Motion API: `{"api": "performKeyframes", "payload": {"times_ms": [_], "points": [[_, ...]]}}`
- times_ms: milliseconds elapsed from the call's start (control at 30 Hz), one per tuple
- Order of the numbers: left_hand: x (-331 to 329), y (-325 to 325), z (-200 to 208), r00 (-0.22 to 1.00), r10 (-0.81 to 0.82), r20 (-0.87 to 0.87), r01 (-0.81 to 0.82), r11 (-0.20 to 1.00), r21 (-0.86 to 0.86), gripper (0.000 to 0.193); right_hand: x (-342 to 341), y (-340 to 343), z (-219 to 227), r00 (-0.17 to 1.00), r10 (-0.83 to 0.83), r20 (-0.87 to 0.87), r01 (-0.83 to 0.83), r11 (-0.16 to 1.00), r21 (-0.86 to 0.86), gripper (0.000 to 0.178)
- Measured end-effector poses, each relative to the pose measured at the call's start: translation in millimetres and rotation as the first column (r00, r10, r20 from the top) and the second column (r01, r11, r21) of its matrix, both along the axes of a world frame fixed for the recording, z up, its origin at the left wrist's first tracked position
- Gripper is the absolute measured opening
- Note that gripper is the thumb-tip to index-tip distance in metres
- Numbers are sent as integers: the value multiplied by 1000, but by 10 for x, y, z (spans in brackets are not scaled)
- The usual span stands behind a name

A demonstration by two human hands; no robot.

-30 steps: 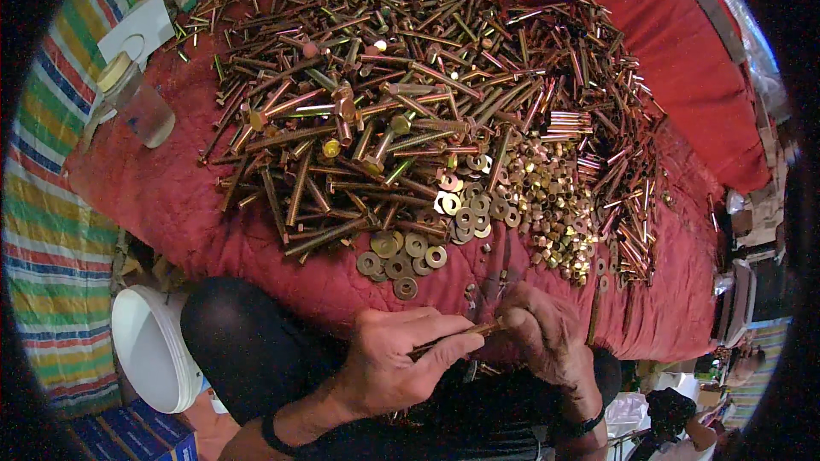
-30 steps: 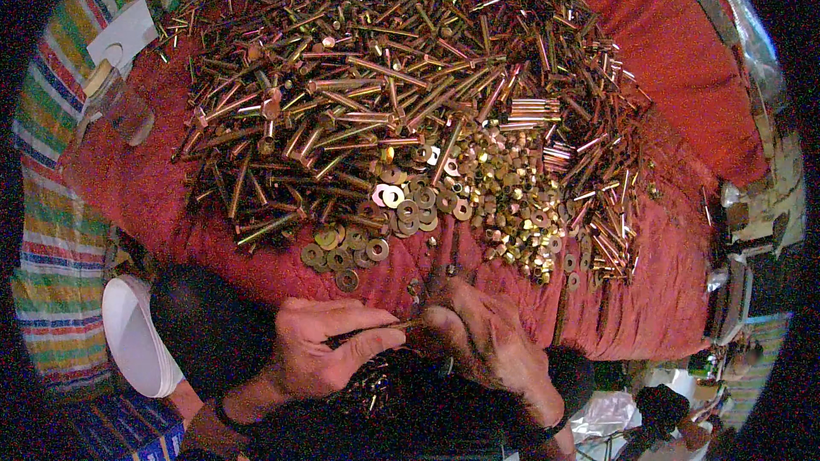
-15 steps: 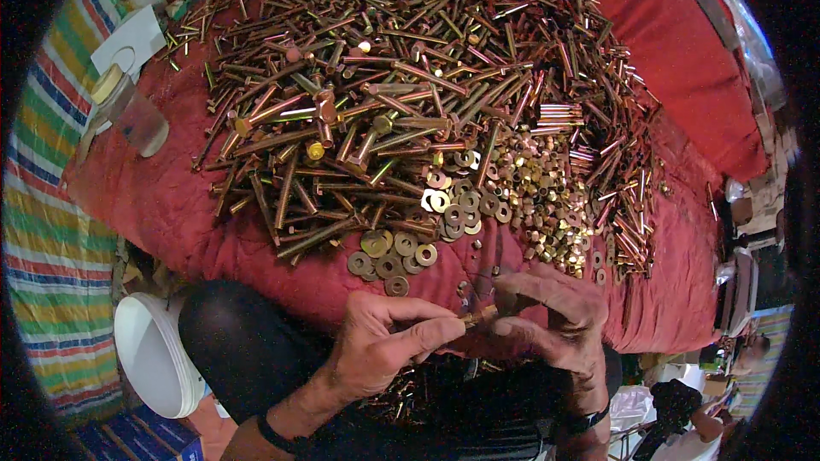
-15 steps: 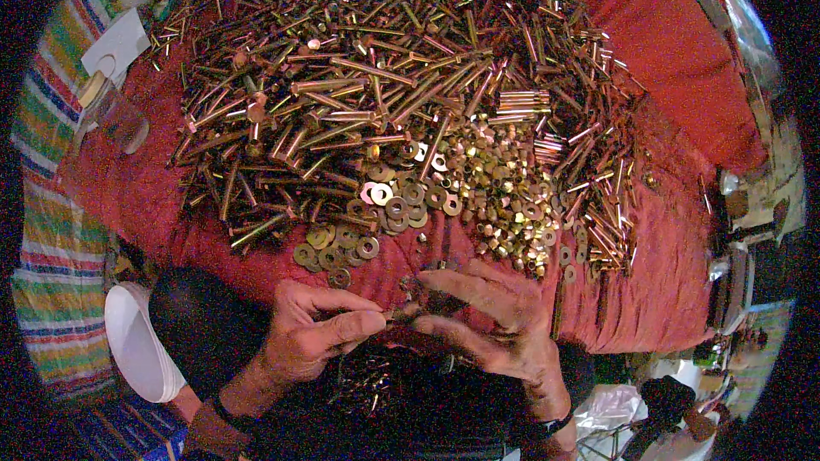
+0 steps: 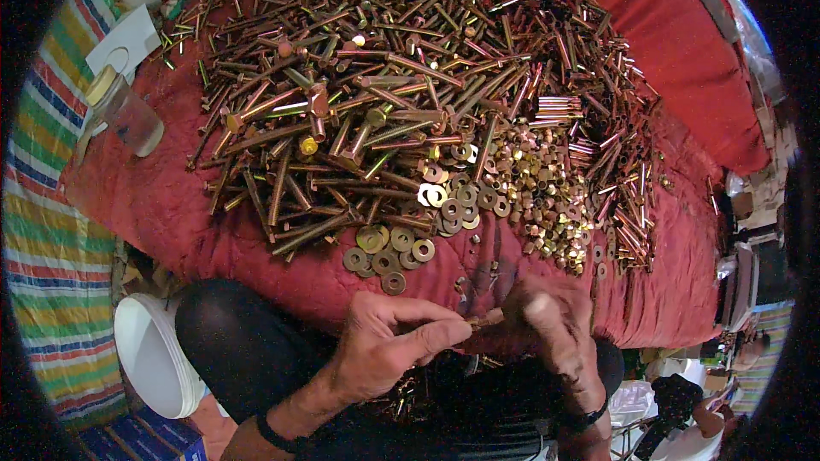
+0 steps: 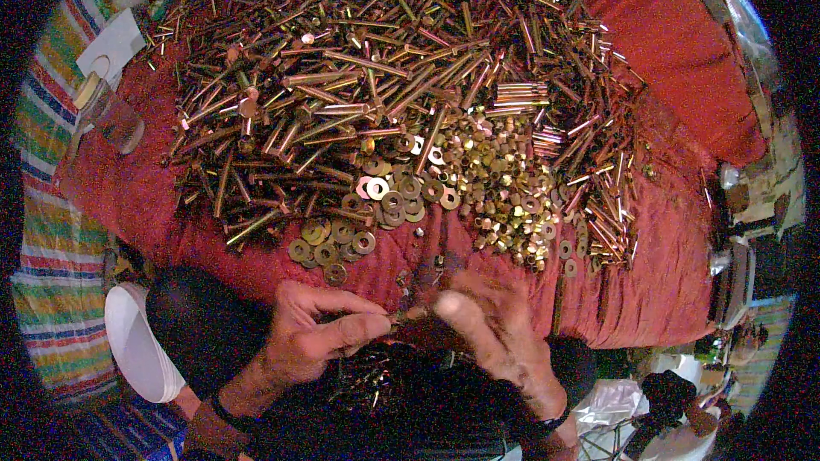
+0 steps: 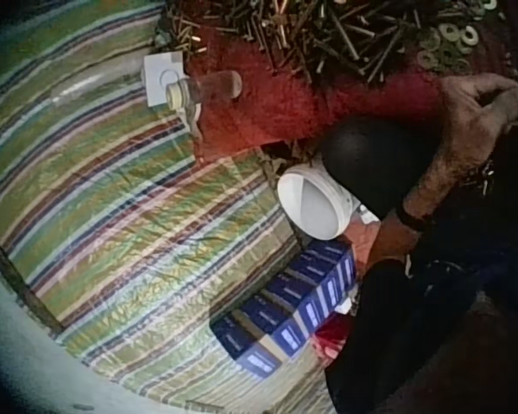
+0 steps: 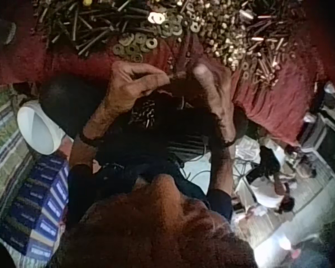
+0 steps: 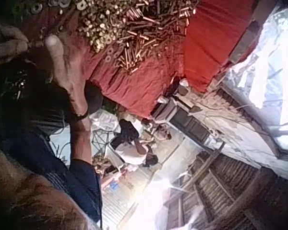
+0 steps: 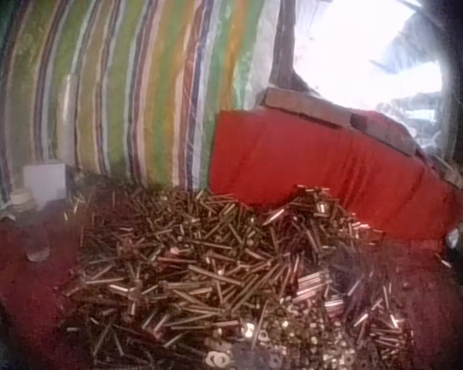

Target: The person sits on the floor and repeatedly picks up brass-colored metal rods and washers from a large pile. They thread the washers onto the rods by hand, one at a time, and place the assembled pieces back onto the pile.

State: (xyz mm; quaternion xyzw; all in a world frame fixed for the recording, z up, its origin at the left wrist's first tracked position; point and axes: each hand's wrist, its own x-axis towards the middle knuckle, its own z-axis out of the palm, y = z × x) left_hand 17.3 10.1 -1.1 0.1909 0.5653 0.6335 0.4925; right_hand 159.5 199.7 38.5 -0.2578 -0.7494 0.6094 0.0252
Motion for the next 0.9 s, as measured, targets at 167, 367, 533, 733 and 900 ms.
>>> {"api": "performKeyframes", "payload": {"times_ms": [167, 367, 533, 733, 900], "points": [[-43, -14, -12, 985, 23, 171, -25, 1000, 10, 22, -62, 108, -19, 973, 190, -133, -106, 874, 474, 40], [-19, -9, -24, 989, 2, 146, 0, 1000, -16, 21, -72, 121, -130, 887, 386, -256, -221, 838, 499, 30], [-8, -11, -51, 982, -15, 186, 11, 1000, 23, 21, -37, 60, -69, 966, 239, -95, -174, 880, 442, 28], [-7, -9, -65, 970, -30, 243, 16, 998, 60, 21, -76, 99, -98, 891, 402, -213, -239, 812, 532, 34], [12, -3, -73, 972, -22, 233, 14, 999, 38, 21, -55, 97, -73, 945, 278, -174, -181, 884, 432, 37]]}}
